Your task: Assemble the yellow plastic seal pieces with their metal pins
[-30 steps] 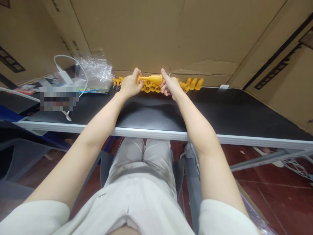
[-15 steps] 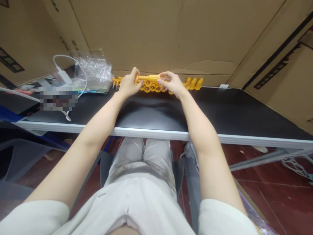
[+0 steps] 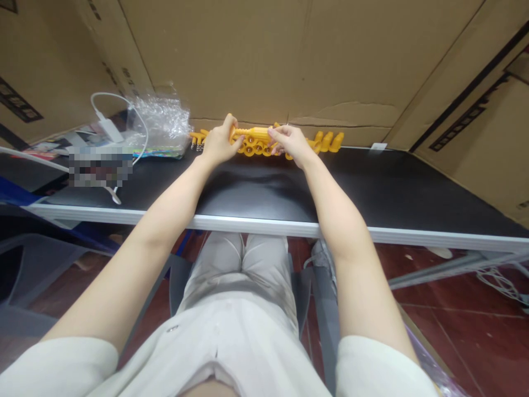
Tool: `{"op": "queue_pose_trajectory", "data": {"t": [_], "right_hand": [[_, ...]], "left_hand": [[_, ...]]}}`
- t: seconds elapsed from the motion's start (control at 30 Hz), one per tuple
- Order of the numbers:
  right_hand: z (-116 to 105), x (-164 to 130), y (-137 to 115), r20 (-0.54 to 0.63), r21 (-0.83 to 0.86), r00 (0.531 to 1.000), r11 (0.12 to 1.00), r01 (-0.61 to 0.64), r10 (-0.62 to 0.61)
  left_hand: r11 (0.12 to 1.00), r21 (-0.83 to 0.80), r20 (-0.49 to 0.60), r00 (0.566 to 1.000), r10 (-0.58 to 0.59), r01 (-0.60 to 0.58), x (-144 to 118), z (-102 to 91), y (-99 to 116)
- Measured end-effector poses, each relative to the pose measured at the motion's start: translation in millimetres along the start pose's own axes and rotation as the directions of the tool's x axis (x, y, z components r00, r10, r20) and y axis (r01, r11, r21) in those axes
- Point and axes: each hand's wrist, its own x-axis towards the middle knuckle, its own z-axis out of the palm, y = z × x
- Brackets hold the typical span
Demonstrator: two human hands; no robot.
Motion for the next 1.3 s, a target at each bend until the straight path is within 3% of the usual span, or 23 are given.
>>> {"op": "queue_pose_trajectory", "data": {"t": [0.2,0.43,0.67,0.77,0.83,0.93,1.03,1.17,1.3], "right_hand": [[4.6,-4.8,-9.2,-0.014,0.096,0.998,0.994,-0.055,0.057],[10.4,-6.3,-12.9,-0.047,0.153,0.992,0.982,-0.109,0.117],[15.8,12.6,-14.5,-0.158,0.226,0.987,0.971,0.073,-0.037],[12.8,30.6,-13.2,-0.195,0.074,0.965,0.979,0.192,-0.174],[12.6,42.0,-10.5,-0.189,-0.136,0.948,0.963,0.231,-0.254],[17.6,54.9,-1.6,-0.129,-0.485,0.932,0.841,0.239,-0.339],[27.3,60.7,12.1,-0.027,-0.686,0.927,0.682,0.255,-0.374],[39.1,59.1,22.0,0.058,-0.805,0.986,0.576,0.14,-0.157],[37.5,60.4,9.3,0.087,-0.882,0.996,0.466,0.061,0.036]], "left_hand": [[0.999,0.024,0.032,0.999,-0.033,0.032,-2.5,-5.1,7.5],[0.998,-0.058,0.03,0.999,-0.028,0.03,-0.1,0.2,-0.2],[0.995,-0.091,0.046,0.998,-0.046,0.05,-0.1,-1.8,-5.7],[0.984,-0.029,0.071,0.983,-0.172,0.175,-1.2,-3.4,-6.8],[0.969,0.032,0.101,0.964,-0.246,0.243,-1.7,-4.4,-7.0],[0.945,0.115,0.134,0.938,-0.321,0.307,-2.2,-5.8,-6.8],[0.935,0.147,0.138,0.93,-0.342,0.322,-2.4,-6.9,-6.4],[0.938,0.138,0.146,0.931,-0.336,0.317,-3.0,-7.5,-4.8],[0.945,0.121,0.165,0.932,-0.321,0.304,-3.4,-7.8,-2.6]]}}
